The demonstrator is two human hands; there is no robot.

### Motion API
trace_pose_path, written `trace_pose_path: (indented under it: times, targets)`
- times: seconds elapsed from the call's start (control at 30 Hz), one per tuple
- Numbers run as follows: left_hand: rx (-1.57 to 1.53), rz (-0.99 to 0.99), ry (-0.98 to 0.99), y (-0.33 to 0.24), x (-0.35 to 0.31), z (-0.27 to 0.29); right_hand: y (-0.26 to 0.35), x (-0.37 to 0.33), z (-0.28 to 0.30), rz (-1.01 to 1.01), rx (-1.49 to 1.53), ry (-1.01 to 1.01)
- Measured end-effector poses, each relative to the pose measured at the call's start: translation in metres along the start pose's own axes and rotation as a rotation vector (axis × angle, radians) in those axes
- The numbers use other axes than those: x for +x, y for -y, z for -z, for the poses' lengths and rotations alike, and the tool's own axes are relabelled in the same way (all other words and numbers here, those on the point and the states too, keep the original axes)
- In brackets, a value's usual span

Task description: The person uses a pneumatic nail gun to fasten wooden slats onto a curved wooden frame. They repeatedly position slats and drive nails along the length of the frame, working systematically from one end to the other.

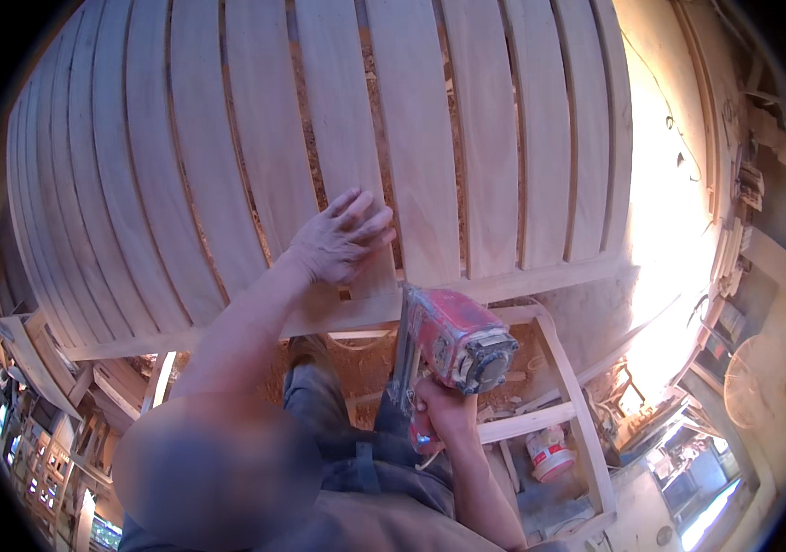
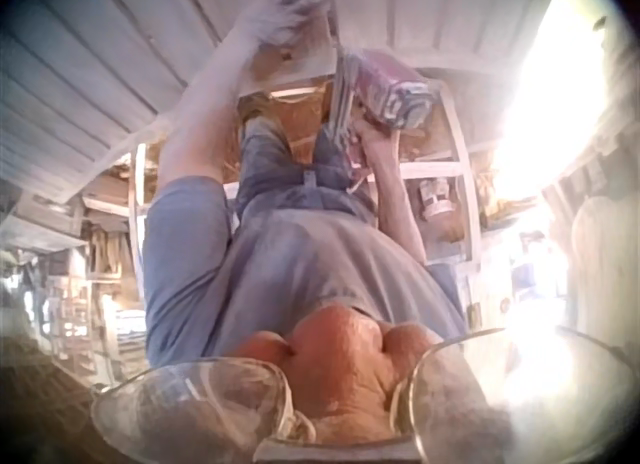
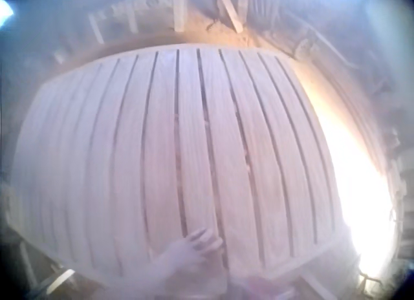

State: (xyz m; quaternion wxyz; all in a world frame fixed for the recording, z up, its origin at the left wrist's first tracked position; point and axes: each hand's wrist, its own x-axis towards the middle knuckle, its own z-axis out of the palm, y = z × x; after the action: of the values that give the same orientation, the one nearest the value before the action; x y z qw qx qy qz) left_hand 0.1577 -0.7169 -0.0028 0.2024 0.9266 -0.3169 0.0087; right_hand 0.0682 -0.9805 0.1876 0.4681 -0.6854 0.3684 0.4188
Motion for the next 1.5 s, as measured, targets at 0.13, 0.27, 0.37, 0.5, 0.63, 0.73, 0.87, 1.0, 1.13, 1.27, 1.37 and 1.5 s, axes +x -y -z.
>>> trace_pose_path:
  times: [0.13, 0.27, 0.37, 0.5, 0.63, 0.73, 0.87, 1.0, 1.13, 1.27, 1.37, 1.5]
  targets:
    - [-0.032, 0.017, 0.012, 0.006, 0.001, 0.001, 0.001, -0.001, -0.004, -0.024, 0.022, -0.041]
    - [-0.042, 0.015, -0.034, 0.003, -0.002, -0.005, -0.002, 0.004, 0.005, -0.008, -0.063, 0.007]
    - [-0.008, 0.005, -0.029, 0.005, -0.001, 0.000, 0.007, -0.003, 0.002, 0.013, -0.035, -0.017]
    - [-0.028, 0.014, 0.013, 0.002, -0.002, -0.004, -0.009, 0.000, 0.002, -0.044, -0.013, 0.042]
    - [-0.006, 0.020, 0.018, 0.002, -0.001, -0.001, 0.003, -0.005, -0.005, -0.071, -0.075, 0.013]
    - [-0.027, 0.019, -0.028, 0.002, -0.001, -0.005, 0.007, -0.010, -0.004, -0.067, -0.216, -0.015]
    - [-0.014, 0.019, -0.022, 0.003, 0.002, -0.004, -0.033, -0.001, -0.002, 0.043, -0.285, -0.037]
    - [-0.011, 0.020, -0.033, 0.002, 0.000, -0.003, -0.029, -0.010, -0.007, -0.044, -0.417, -0.042]
    - [-0.029, 0.025, -0.057, 0.004, -0.001, -0.003, -0.013, -0.009, -0.008, -0.258, -0.435, 0.031]
    - [-0.027, 0.018, -0.019, 0.002, 0.000, -0.002, -0.056, -0.013, -0.002, 0.392, -0.589, -0.045]
    - [-0.042, 0.036, -0.047, 0.003, 0.000, 0.000, -0.061, -0.013, -0.007, 0.529, -0.607, -0.060]
    - [-0.030, 0.034, -0.032, 0.004, 0.002, 0.004, -0.068, -0.011, -0.014, 0.261, -0.775, 0.079]
